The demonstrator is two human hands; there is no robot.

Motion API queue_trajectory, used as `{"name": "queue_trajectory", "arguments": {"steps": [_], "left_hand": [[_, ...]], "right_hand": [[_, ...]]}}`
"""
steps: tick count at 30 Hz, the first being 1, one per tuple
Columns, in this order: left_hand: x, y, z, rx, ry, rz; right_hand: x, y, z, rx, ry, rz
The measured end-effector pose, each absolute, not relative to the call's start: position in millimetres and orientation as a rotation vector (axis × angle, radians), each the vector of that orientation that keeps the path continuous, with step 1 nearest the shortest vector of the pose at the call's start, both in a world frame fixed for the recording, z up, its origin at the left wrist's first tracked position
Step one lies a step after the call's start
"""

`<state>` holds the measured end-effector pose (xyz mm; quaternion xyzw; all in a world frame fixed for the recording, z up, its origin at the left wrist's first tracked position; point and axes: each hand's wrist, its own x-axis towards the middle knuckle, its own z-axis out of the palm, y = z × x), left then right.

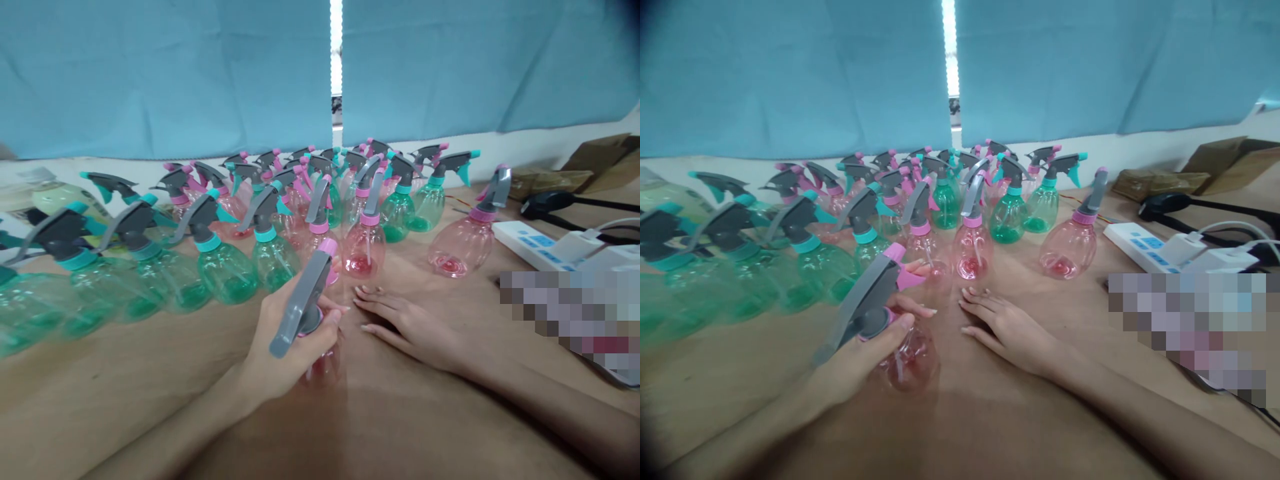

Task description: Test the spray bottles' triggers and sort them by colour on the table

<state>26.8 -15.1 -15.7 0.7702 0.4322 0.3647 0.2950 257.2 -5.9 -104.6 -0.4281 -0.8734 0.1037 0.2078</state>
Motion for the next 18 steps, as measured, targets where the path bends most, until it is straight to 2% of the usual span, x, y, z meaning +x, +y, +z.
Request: {"name": "queue_trajectory", "arguments": {"steps": [18], "left_hand": [[29.2, -18.4, -9.4, 1.998, 1.171, 0.989]], "right_hand": [[256.6, -5.7, -105.5, -1.185, -2.413, 0.299]]}}
